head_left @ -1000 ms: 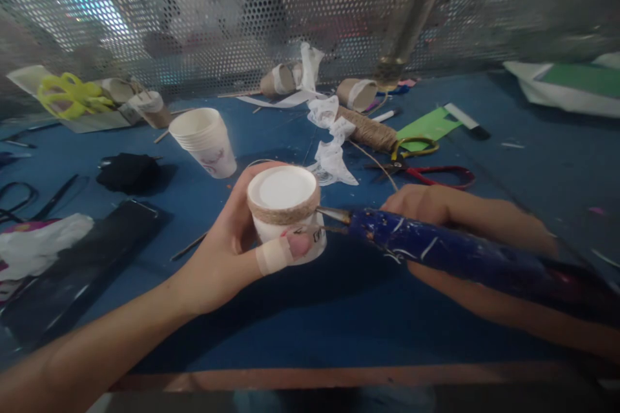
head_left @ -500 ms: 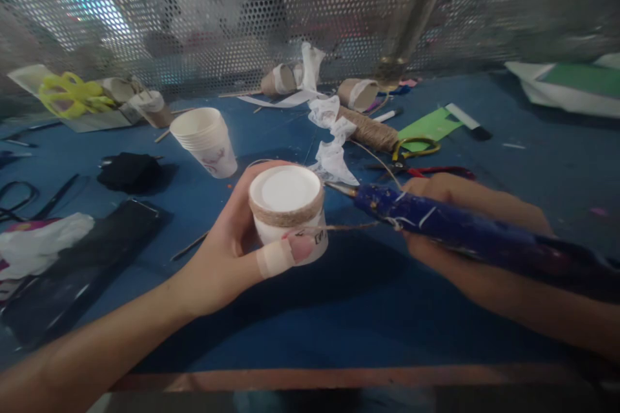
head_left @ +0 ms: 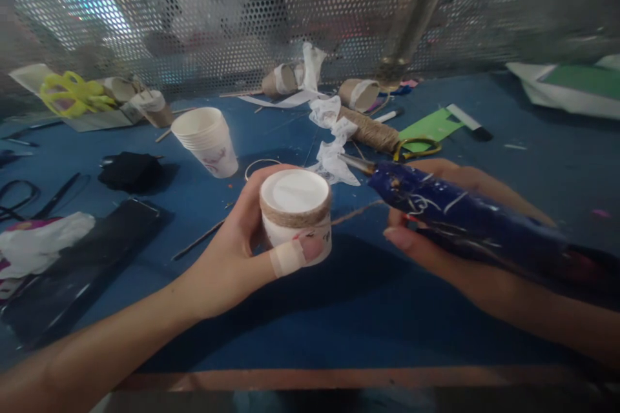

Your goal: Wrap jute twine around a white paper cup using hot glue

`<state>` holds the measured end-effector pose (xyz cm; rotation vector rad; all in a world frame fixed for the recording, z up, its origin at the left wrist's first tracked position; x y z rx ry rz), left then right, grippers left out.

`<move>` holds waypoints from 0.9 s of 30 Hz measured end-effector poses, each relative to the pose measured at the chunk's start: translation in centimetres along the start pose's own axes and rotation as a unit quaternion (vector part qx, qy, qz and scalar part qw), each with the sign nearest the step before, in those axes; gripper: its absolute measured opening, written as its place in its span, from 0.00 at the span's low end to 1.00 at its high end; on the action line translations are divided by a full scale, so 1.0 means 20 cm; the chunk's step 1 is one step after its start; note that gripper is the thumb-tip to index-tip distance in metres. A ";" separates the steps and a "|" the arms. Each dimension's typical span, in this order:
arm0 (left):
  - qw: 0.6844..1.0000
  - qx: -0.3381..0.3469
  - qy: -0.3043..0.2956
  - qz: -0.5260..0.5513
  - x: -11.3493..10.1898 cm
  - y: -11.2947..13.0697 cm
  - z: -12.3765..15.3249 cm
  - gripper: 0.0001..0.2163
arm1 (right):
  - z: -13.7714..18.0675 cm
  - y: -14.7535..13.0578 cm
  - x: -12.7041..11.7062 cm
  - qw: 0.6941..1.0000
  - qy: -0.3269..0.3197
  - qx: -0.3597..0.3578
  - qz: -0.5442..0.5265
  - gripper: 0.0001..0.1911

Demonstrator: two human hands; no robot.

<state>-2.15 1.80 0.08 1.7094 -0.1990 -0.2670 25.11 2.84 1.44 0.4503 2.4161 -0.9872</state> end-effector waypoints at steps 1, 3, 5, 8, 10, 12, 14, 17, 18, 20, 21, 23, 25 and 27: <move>1.000 -0.001 -0.006 0.003 0.00 0.00 0.00 0.27 | 0.01 0.00 0.00 1.000 0.003 0.009 -0.005 0.07; 1.000 -0.005 -0.015 0.008 0.01 0.00 0.00 0.28 | 0.01 0.00 -0.01 0.999 0.006 0.023 -0.021 0.08; 1.000 -0.010 -0.019 0.005 0.01 -0.01 0.00 0.28 | 0.02 0.00 -0.01 0.999 0.003 0.031 -0.027 0.09; 1.000 -0.023 -0.017 -0.011 0.02 -0.01 0.00 0.30 | 0.02 -0.01 -0.01 0.998 -0.005 0.054 -0.029 0.08; 0.999 -0.029 -0.017 -0.015 0.02 -0.01 0.00 0.31 | 0.02 -0.01 -0.01 0.996 0.001 0.074 -0.043 0.07; 0.999 -0.033 -0.020 -0.008 0.02 -0.01 0.00 0.31 | 0.02 -0.01 0.00 0.995 0.006 0.089 -0.053 0.08; 0.999 -0.034 -0.026 0.001 0.03 -0.01 0.00 0.31 | 0.02 -0.01 0.01 0.994 0.003 0.087 -0.059 0.07; 0.999 -0.034 -0.027 0.009 0.04 -0.01 0.00 0.31 | 0.01 -0.01 0.03 0.994 -0.003 0.069 -0.083 0.07; 0.999 -0.034 -0.025 0.015 0.05 -0.01 0.00 0.31 | 0.01 -0.01 0.03 0.994 -0.003 0.063 -0.093 0.08; 0.998 -0.036 -0.024 0.039 0.07 -0.02 -0.01 0.29 | 0.00 -0.02 0.03 0.993 -0.011 0.057 -0.106 0.11; 0.998 -0.035 -0.023 0.052 0.08 -0.02 -0.01 0.28 | 0.00 -0.03 0.03 0.993 -0.025 0.055 -0.106 0.12; 0.996 -0.037 -0.025 0.071 0.11 -0.03 -0.02 0.27 | -0.01 -0.05 0.04 0.993 -0.057 0.050 -0.093 0.14; 0.995 -0.034 -0.031 0.083 0.12 -0.04 -0.02 0.25 | 0.00 -0.05 0.06 0.993 -0.063 0.043 -0.085 0.15; 0.995 -0.031 -0.034 0.086 0.13 -0.04 -0.02 0.25 | 0.01 -0.05 0.07 0.995 -0.028 0.030 -0.093 0.16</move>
Point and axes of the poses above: each hand's wrist, its own z-axis away from the middle knuckle, its own x-axis out of the palm, y = z × x, the point moved 2 cm from there along -z, towards the middle knuckle, and after that the axes turned 2 degrees about -x, right-handed, at the moved point
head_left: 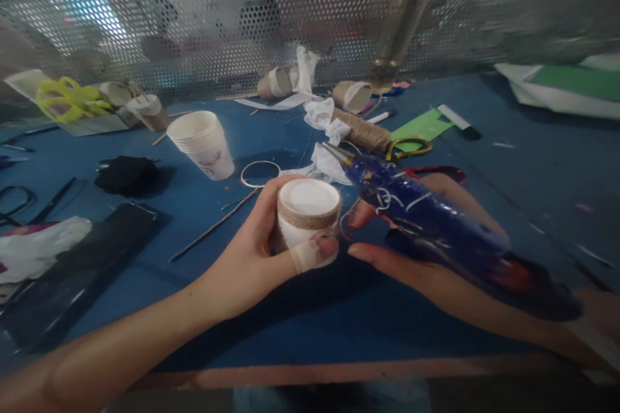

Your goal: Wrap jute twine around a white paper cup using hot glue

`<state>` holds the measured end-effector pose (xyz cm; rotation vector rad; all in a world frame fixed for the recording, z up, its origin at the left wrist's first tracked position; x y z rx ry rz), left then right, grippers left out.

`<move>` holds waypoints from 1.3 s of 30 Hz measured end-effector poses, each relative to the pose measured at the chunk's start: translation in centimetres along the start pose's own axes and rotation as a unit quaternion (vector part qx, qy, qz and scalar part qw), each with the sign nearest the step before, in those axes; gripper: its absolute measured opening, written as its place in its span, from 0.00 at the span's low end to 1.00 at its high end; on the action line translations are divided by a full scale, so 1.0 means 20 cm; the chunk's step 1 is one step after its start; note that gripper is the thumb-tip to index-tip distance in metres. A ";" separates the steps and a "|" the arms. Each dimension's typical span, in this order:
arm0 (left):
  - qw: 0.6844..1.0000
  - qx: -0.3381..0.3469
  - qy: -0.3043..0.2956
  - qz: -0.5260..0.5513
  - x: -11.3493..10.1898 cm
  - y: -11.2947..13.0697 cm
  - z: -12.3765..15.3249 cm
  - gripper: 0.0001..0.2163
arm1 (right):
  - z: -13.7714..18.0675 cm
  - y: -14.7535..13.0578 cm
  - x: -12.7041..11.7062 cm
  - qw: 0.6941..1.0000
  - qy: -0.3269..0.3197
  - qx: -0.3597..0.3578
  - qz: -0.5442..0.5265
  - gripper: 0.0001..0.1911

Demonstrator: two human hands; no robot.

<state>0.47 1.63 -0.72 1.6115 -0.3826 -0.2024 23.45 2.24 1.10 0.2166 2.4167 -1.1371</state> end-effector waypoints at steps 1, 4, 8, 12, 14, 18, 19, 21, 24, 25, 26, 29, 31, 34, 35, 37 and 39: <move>1.000 -0.001 0.002 -0.004 0.00 0.00 0.00 0.26 | 0.00 0.01 0.01 1.000 0.018 -0.008 -0.006 0.17; 1.000 -0.008 0.012 -0.023 0.00 0.01 0.00 0.28 | 0.01 0.03 0.02 0.999 0.034 -0.008 -0.009 0.20; 1.000 -0.003 0.004 -0.018 0.00 0.00 -0.01 0.27 | 0.01 0.03 0.01 1.000 0.027 -0.008 -0.009 0.17; 1.000 0.001 -0.001 -0.018 0.00 0.00 -0.01 0.26 | 0.00 0.00 0.01 0.999 0.022 0.008 -0.042 0.12; 1.000 -0.004 0.000 -0.030 0.00 0.00 -0.01 0.26 | -0.01 -0.01 0.01 0.998 0.018 0.017 -0.053 0.12; 0.999 -0.009 -0.002 -0.038 0.00 0.01 0.00 0.26 | -0.03 0.00 0.01 0.999 0.012 0.027 -0.032 0.12; 0.999 -0.012 0.000 -0.040 0.00 0.01 0.00 0.26 | -0.03 0.00 0.00 0.999 0.011 0.031 -0.032 0.12; 0.999 -0.016 -0.002 -0.047 0.00 0.02 0.00 0.26 | -0.03 0.00 0.00 0.998 0.013 0.037 -0.044 0.12; 0.999 -0.011 -0.011 -0.042 0.00 0.03 -0.01 0.26 | -0.02 0.01 0.00 0.997 0.011 0.043 -0.064 0.14; 0.999 -0.009 -0.014 -0.037 0.00 0.03 -0.01 0.26 | -0.02 0.01 0.00 0.997 0.009 0.042 -0.070 0.15; 0.999 -0.006 -0.015 -0.032 0.00 0.03 -0.01 0.26 | -0.01 0.01 0.00 0.996 0.009 0.041 -0.076 0.15; 0.999 -0.002 -0.013 -0.031 0.00 0.02 -0.01 0.25 | -0.01 0.01 0.00 0.996 0.007 0.039 -0.085 0.15; 0.999 0.002 -0.008 -0.038 -0.01 0.02 -0.01 0.25 | -0.02 0.01 0.00 0.996 0.005 0.038 -0.076 0.14; 0.999 0.001 -0.013 -0.044 -0.01 0.02 0.00 0.25 | -0.03 0.00 -0.01 0.998 0.000 0.044 -0.040 0.12; 0.999 -0.002 -0.016 -0.045 -0.01 0.01 0.00 0.25 | -0.03 0.00 -0.01 0.998 0.001 0.048 -0.032 0.11; 0.999 -0.009 -0.019 -0.045 -0.01 0.01 -0.01 0.26 | -0.02 0.01 -0.02 0.998 0.003 0.062 -0.031 0.08; 0.999 -0.016 -0.018 -0.044 -0.01 0.00 -0.01 0.27 | -0.02 0.02 -0.02 0.996 -0.004 0.078 -0.048 0.06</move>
Point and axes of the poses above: each hand's wrist, its own z-axis away from the middle knuckle, its own x-axis out of the palm, y = z × x, the point moved 2 cm from there along -z, towards the middle knuckle, and after that the axes turned 2 degrees about -x, right-handed, at the moved point
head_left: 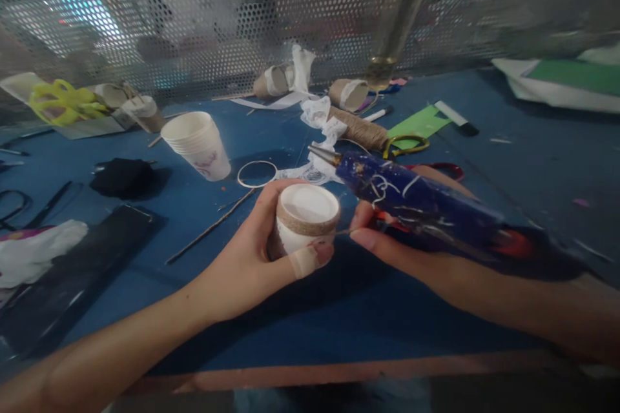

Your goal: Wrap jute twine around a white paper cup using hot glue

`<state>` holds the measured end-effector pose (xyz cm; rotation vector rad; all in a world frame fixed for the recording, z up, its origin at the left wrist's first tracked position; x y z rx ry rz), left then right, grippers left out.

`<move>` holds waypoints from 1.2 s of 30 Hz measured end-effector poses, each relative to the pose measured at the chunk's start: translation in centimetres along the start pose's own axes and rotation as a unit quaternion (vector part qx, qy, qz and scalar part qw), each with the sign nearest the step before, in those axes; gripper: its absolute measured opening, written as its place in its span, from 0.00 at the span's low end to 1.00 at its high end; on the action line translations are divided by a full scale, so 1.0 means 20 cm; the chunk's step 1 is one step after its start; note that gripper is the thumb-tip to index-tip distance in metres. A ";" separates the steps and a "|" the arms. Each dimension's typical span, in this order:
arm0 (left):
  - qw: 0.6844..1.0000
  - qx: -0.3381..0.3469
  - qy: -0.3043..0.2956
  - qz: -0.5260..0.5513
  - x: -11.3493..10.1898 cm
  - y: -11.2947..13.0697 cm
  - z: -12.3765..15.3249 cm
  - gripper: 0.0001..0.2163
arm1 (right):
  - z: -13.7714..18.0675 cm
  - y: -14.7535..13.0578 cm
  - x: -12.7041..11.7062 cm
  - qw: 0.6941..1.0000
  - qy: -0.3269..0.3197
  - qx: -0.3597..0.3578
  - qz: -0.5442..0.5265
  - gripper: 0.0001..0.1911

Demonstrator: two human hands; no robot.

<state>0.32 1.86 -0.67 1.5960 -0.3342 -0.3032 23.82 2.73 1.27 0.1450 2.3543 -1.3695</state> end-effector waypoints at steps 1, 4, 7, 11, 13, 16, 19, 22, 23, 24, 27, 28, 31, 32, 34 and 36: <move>1.000 -0.002 0.000 0.001 0.00 0.00 0.00 0.28 | 0.00 0.01 0.00 1.000 -0.006 0.006 -0.008 0.06; 1.000 -0.010 0.000 -0.003 0.00 0.00 0.00 0.30 | 0.00 0.03 0.00 0.999 -0.018 0.025 -0.028 0.08; 0.999 -0.029 0.008 -0.013 0.01 0.02 0.00 0.28 | -0.01 0.04 -0.01 0.998 -0.034 0.060 -0.006 0.09; 0.999 -0.045 0.012 -0.017 0.02 0.04 0.00 0.28 | -0.03 0.02 -0.01 0.992 -0.059 0.106 0.040 0.15; 0.999 -0.042 0.015 -0.020 0.02 0.05 0.00 0.28 | -0.04 0.01 -0.01 0.988 -0.073 0.134 0.031 0.18; 0.999 -0.037 0.022 -0.025 0.02 0.04 0.00 0.28 | -0.05 0.00 0.00 0.984 -0.090 0.150 0.010 0.18; 0.998 -0.033 0.029 -0.035 0.02 0.04 0.00 0.28 | -0.05 0.00 0.00 0.985 -0.094 0.147 0.004 0.16; 0.998 -0.023 0.031 -0.054 0.02 0.05 0.00 0.28 | -0.04 0.01 0.00 0.984 -0.091 0.153 0.001 0.15; 0.998 -0.022 0.033 -0.058 0.03 0.05 0.00 0.28 | -0.04 0.01 0.00 0.984 -0.089 0.154 0.003 0.15; 0.997 -0.021 0.038 -0.060 0.03 0.06 0.00 0.28 | -0.04 0.01 0.00 0.984 -0.087 0.153 0.006 0.16; 0.995 -0.030 0.066 -0.063 0.05 0.07 0.00 0.27 | -0.05 0.01 0.00 0.986 -0.084 0.146 0.017 0.16; 0.995 -0.034 0.075 -0.064 0.06 0.07 0.00 0.27 | -0.05 0.01 0.00 0.986 -0.082 0.144 0.019 0.16; 0.994 -0.038 0.076 -0.066 0.06 0.07 0.01 0.28 | -0.06 0.01 0.01 0.986 -0.079 0.143 0.011 0.15; 0.995 -0.038 0.068 -0.065 0.06 0.07 0.01 0.28 | -0.06 0.01 0.01 0.987 -0.077 0.142 0.006 0.15; 0.997 -0.043 0.047 -0.049 0.05 0.06 0.01 0.28 | -0.05 0.01 0.01 0.987 -0.070 0.144 -0.002 0.14; 0.998 -0.058 0.032 -0.017 0.04 0.05 0.00 0.28 | -0.05 0.02 0.01 0.987 -0.065 0.147 -0.006 0.14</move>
Point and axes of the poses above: each hand's wrist, its own z-axis away from the middle knuckle, its own x-axis out of the palm, y = z × x, the point moved 2 cm from there along -z, towards the middle knuckle, and after that the axes turned 2 degrees about -x, right-handed, at the moved point
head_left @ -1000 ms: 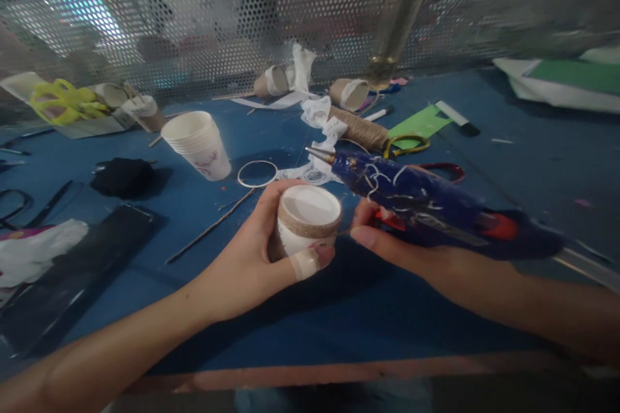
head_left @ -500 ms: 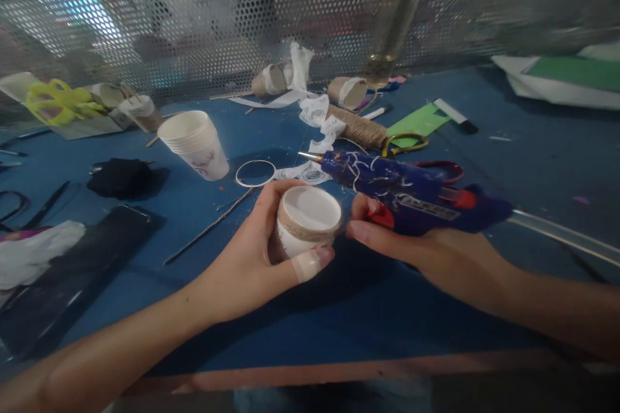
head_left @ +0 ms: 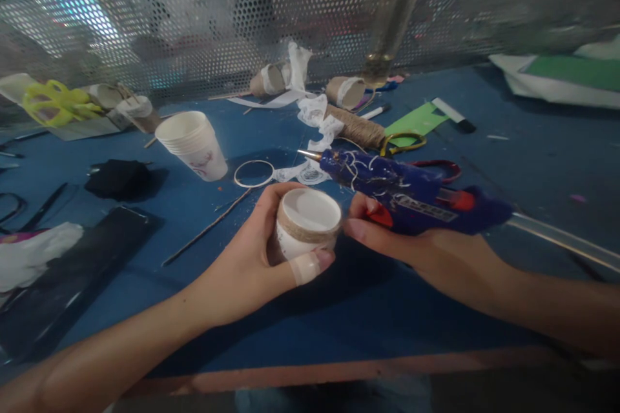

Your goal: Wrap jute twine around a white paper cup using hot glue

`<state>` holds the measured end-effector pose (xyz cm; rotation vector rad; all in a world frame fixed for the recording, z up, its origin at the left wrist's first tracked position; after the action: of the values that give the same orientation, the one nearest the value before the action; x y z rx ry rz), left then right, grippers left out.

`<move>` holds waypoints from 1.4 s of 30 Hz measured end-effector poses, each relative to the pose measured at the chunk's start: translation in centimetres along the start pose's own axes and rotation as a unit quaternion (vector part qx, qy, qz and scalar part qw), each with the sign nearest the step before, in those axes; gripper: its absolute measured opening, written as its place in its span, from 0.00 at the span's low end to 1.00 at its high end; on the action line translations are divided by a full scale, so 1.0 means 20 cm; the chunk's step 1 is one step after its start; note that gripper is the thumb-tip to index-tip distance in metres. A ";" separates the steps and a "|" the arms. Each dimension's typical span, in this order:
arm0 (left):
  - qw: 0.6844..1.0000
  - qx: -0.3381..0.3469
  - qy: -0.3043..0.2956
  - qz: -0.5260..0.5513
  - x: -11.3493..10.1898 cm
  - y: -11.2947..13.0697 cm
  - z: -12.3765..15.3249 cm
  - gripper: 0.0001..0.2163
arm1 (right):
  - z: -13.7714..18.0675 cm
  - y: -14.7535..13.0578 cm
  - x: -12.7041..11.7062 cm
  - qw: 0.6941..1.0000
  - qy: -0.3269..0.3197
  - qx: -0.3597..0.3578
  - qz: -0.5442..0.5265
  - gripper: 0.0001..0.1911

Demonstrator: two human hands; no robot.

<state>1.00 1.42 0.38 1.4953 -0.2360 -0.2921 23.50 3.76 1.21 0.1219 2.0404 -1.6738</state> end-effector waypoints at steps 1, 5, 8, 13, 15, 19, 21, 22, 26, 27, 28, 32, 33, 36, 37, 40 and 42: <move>1.000 -0.011 -0.005 0.018 0.00 0.00 0.00 0.28 | 0.00 0.01 0.00 1.000 0.000 -0.001 0.000 0.13; 0.996 -0.058 -0.015 0.074 0.00 -0.01 -0.01 0.28 | 0.01 0.02 0.00 1.000 -0.004 -0.001 0.000 0.15; 0.994 -0.075 -0.017 0.084 0.00 -0.01 -0.01 0.28 | 0.01 0.01 0.00 1.000 -0.016 0.025 0.004 0.16; 0.993 -0.082 -0.022 0.088 0.00 -0.01 -0.03 0.26 | 0.00 -0.02 -0.01 0.999 -0.020 0.040 -0.015 0.17; 0.992 -0.084 -0.020 0.087 -0.01 -0.01 -0.03 0.26 | 0.00 -0.02 -0.01 0.999 -0.015 0.042 -0.019 0.18; 0.992 -0.088 -0.022 0.087 -0.01 -0.02 -0.03 0.27 | 0.00 -0.02 -0.01 0.999 -0.010 0.036 -0.023 0.18; 0.991 -0.091 -0.029 0.090 -0.02 -0.03 -0.03 0.26 | 0.00 -0.02 -0.01 0.999 -0.006 0.039 -0.037 0.17; 0.991 -0.091 -0.030 0.091 -0.02 -0.04 -0.03 0.26 | 0.00 -0.02 -0.01 0.998 -0.003 0.040 -0.042 0.17; 0.990 -0.093 -0.030 0.098 -0.02 -0.05 -0.03 0.25 | 0.01 0.00 0.00 0.998 0.004 0.034 -0.045 0.15; 0.990 -0.094 -0.029 0.103 -0.02 -0.04 -0.03 0.25 | 0.01 0.01 0.00 0.998 0.008 0.030 -0.048 0.15; 0.989 -0.095 -0.030 0.108 -0.02 -0.04 -0.03 0.25 | 0.01 0.01 0.00 0.998 0.013 0.026 -0.051 0.15; 0.988 -0.109 -0.029 0.109 -0.01 -0.02 -0.02 0.24 | 0.01 0.01 -0.01 0.998 0.023 0.020 -0.054 0.15; 0.987 -0.115 -0.024 0.108 -0.01 -0.01 -0.02 0.24 | 0.01 0.01 -0.01 0.998 0.022 0.019 -0.054 0.16; 0.986 -0.126 -0.013 0.109 0.01 0.00 -0.01 0.24 | 0.01 0.00 0.00 0.997 0.031 0.013 -0.066 0.19; 0.986 -0.126 -0.016 0.109 0.01 0.00 0.00 0.24 | 0.01 -0.01 0.00 0.997 0.033 0.009 -0.068 0.20; 0.986 -0.125 -0.025 0.105 0.01 0.00 0.00 0.25 | 0.01 -0.02 0.00 0.997 0.033 0.005 -0.063 0.21; 0.986 -0.127 -0.029 0.105 0.01 0.00 -0.01 0.26 | 0.01 -0.03 0.00 0.997 0.029 0.009 -0.068 0.22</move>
<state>1.16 1.50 0.42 1.2008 -0.3863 -0.1895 23.32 3.48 1.66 0.0386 2.1193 -1.7907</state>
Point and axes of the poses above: each hand's wrist, its own z-axis away from the middle knuckle, its own x-axis out of the palm, y = z × x, the point moved 2 cm from there along -z, towards the middle knuckle, and after that the axes turned 2 degrees about -x, right-handed, at the moved point
